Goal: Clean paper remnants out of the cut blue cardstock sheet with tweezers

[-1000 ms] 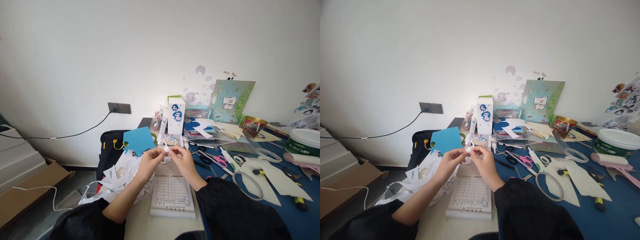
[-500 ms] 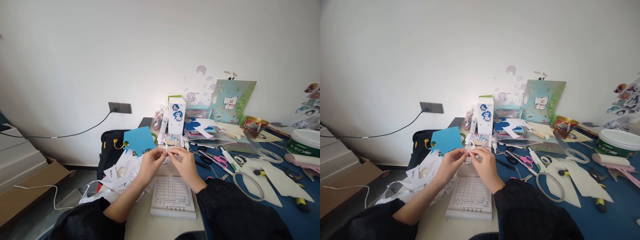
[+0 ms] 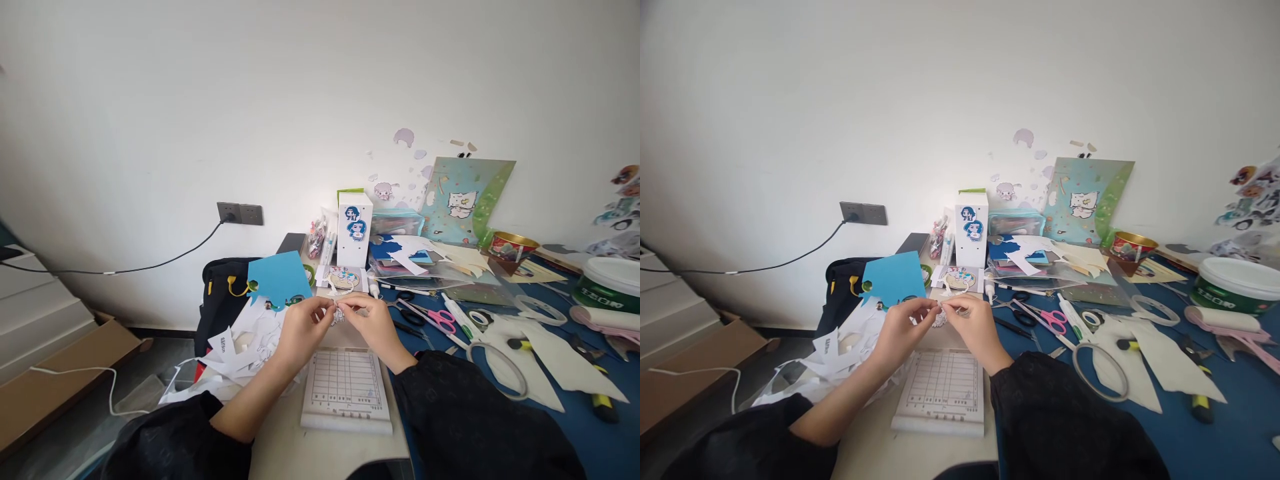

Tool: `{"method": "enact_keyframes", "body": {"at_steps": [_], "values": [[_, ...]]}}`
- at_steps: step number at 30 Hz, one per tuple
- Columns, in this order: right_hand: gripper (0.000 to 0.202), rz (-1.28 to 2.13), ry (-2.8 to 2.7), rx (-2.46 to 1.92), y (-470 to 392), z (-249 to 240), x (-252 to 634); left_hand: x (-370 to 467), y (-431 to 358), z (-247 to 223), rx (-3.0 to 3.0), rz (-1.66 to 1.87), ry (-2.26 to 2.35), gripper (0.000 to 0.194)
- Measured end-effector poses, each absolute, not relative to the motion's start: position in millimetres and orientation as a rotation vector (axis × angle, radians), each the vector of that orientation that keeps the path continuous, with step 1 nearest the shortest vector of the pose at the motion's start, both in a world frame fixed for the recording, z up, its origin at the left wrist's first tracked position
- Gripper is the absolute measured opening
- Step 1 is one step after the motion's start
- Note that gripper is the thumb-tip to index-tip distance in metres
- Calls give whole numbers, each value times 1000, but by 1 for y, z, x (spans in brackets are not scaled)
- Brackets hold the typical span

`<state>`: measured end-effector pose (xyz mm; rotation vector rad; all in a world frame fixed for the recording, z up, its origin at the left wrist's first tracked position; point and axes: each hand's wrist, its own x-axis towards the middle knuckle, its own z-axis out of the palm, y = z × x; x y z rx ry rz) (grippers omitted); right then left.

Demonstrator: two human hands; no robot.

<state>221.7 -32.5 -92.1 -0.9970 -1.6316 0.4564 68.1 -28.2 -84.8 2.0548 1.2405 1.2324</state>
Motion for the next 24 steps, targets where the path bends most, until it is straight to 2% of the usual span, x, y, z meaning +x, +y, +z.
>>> {"method": "enact_keyframes", "body": {"at_steps": [15,24], "values": [[14,308,-1667,-1021,-33,-92,220,68,-29,-86,2115,1176,1257,13],[18,89,-1678,-1016,-40,-88,215,55,-21,-73,1769,1317,1301,19]]}}
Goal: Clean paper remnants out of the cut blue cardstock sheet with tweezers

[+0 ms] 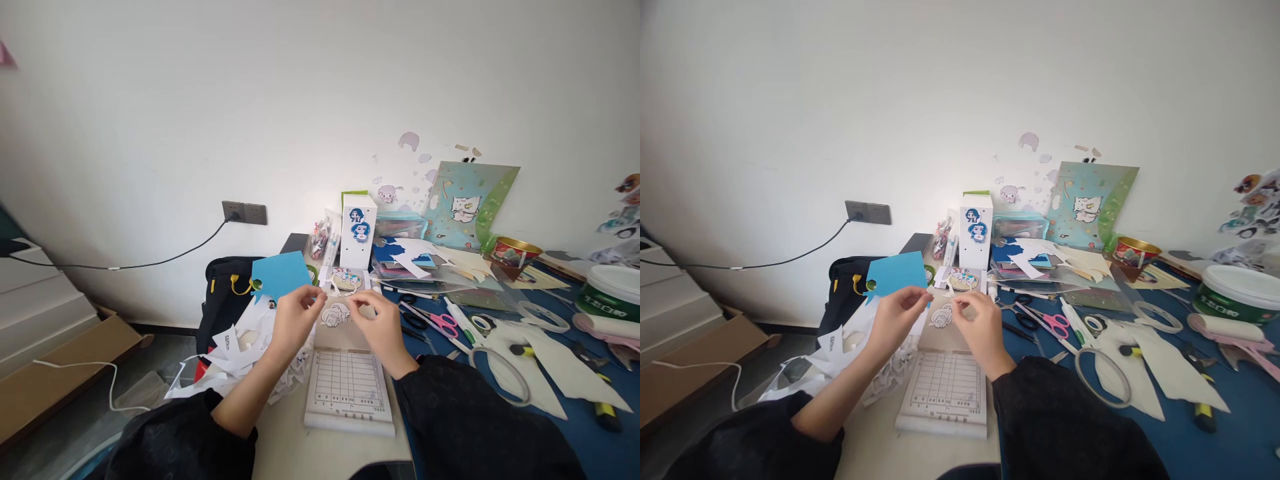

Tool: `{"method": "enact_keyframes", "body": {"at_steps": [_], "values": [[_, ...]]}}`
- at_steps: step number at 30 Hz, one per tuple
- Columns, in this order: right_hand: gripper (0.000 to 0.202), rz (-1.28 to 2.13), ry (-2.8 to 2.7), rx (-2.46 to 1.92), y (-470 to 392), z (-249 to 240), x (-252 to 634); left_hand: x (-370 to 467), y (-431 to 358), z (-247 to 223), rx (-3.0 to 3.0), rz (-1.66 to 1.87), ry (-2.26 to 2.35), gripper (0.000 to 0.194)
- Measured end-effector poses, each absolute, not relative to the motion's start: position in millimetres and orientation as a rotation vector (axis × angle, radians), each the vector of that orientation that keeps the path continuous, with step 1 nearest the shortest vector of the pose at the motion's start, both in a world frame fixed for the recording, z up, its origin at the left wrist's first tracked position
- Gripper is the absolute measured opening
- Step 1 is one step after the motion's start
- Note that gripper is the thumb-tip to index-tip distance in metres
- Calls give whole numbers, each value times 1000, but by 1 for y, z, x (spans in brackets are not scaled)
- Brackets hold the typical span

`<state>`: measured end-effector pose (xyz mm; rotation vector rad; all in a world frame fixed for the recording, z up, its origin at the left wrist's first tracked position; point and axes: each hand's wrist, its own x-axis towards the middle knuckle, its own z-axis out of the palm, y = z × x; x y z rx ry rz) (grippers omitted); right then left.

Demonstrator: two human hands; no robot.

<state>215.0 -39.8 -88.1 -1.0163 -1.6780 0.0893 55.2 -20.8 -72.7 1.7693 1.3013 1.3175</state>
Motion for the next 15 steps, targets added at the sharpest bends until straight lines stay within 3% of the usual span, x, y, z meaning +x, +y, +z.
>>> {"method": "enact_keyframes", "body": {"at_steps": [6,15], "values": [[17,53,-2141,-737,-47,-105,176,45,-12,-66,1486,1417,1264,21],[12,26,-2006,-927,-42,-102,187,50,-10,-75,1403,1262,1144,19]]}}
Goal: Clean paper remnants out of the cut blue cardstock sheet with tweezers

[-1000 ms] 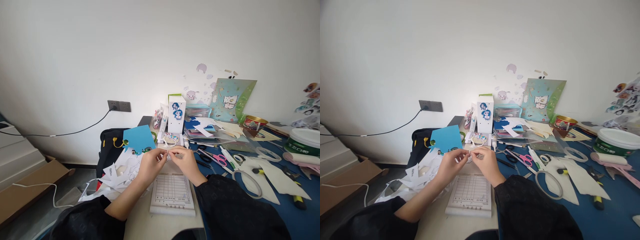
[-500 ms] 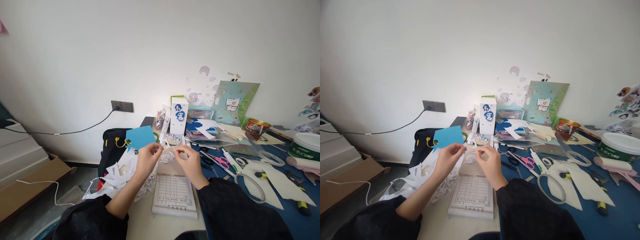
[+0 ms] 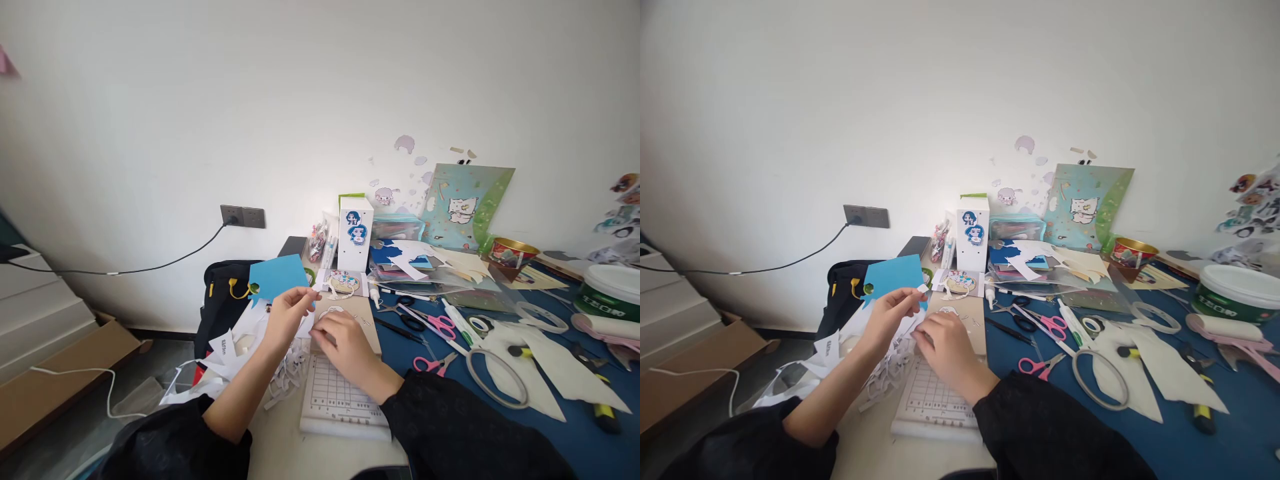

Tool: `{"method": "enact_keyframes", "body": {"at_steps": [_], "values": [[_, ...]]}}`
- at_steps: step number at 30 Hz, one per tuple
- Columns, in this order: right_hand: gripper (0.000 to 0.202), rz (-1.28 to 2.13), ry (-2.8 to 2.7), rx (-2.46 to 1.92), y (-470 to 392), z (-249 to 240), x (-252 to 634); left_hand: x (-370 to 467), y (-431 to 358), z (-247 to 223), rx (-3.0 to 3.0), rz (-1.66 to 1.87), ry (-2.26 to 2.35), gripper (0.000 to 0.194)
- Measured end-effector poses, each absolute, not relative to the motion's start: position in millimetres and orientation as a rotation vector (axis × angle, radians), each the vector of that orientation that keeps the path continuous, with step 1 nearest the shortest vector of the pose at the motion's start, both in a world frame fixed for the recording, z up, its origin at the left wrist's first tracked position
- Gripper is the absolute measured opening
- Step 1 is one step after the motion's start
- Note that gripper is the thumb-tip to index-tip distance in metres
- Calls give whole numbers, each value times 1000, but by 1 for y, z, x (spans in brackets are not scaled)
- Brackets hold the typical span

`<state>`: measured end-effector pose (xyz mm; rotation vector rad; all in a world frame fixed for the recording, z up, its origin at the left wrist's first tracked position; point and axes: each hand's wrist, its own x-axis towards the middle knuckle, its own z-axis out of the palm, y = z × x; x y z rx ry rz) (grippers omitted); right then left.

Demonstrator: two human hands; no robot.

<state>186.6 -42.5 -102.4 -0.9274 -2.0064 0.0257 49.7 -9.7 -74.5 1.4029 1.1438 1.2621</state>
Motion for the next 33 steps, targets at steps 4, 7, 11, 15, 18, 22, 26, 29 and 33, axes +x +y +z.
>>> {"method": "enact_keyframes", "body": {"at_steps": [4,7,11,15,18,22,26,29,33], "values": [[19,-55,-1853,-1007,-39,-97,202,51,-7,-81,1392,1134,1064,20],[26,-145,-1804,-1002,-35,-96,211,53,-5,-85,1396,1036,1006,20],[18,-206,-1826,-938,-34,-96,214,56,-9,-85,1395,963,958,19],[14,-199,-1824,-921,-34,-94,213,58,-12,-82,1350,942,923,19],[14,-139,-1801,-929,-36,-91,215,58,-12,-81,1259,970,894,23],[11,26,-1802,-931,-45,-84,211,59,-14,-76,1034,1058,789,36],[11,130,-1886,-931,-56,-84,197,64,-27,-65,862,929,547,54],[17,114,-1901,-980,-58,-87,190,68,-36,-60,783,847,391,64],[37,64,-1862,-1078,-50,-93,193,71,-42,-61,707,802,274,69]]}}
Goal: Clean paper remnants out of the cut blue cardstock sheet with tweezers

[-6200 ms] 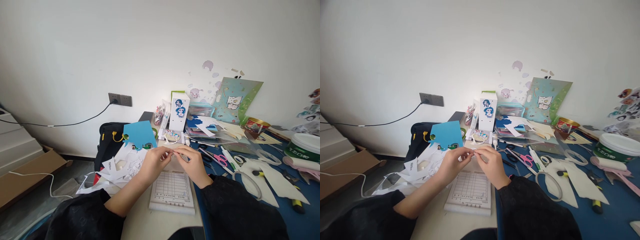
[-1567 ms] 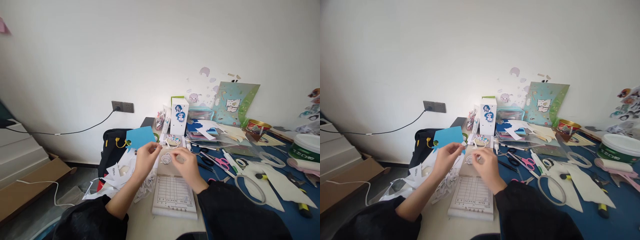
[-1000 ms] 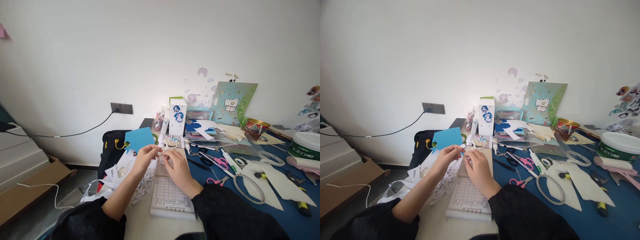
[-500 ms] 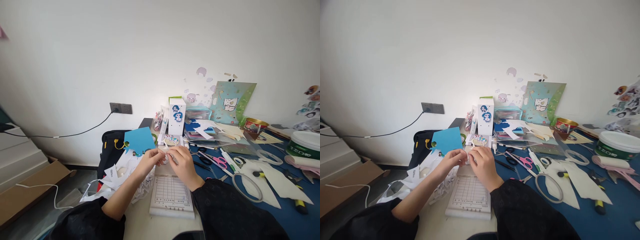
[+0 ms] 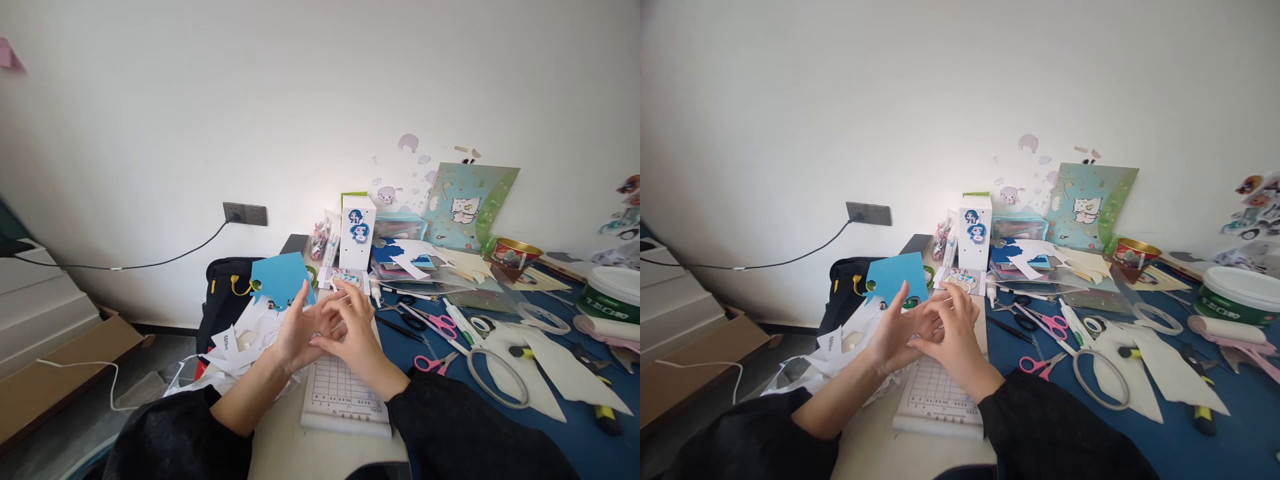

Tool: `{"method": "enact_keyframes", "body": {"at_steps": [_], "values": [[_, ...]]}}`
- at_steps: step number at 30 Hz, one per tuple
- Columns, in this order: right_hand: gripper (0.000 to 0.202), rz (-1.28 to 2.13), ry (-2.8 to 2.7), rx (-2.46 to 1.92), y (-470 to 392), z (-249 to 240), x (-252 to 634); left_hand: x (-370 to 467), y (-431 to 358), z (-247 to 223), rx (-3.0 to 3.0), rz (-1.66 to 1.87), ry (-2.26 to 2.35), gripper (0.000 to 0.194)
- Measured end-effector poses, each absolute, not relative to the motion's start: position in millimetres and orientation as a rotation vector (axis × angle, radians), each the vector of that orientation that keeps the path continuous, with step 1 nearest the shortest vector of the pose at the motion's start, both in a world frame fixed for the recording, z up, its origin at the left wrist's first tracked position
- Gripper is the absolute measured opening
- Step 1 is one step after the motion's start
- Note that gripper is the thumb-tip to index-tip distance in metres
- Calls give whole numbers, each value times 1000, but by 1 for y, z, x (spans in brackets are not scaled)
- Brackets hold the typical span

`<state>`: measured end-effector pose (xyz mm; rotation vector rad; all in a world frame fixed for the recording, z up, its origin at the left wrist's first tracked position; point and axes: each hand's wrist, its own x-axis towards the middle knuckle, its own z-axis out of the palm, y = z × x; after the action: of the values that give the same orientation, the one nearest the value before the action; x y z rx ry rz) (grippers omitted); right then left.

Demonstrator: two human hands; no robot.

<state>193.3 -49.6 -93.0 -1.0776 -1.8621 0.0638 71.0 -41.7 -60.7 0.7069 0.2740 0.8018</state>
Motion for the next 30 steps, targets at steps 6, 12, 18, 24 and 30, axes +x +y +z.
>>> {"method": "enact_keyframes", "body": {"at_steps": [6,12,18,24,30], "values": [[52,4,-1817,-1155,-40,-101,202,73,-44,-59,641,761,216,69],[22,-58,-1726,-1146,-43,-95,211,68,-36,-63,609,854,274,61],[12,-100,-1786,-1060,-48,-90,213,64,-27,-69,582,977,394,48],[11,-112,-1874,-1000,-52,-90,207,63,-25,-69,583,1040,482,37],[13,-79,-1867,-1014,-50,-93,208,62,-23,-69,636,1022,490,33]]}}
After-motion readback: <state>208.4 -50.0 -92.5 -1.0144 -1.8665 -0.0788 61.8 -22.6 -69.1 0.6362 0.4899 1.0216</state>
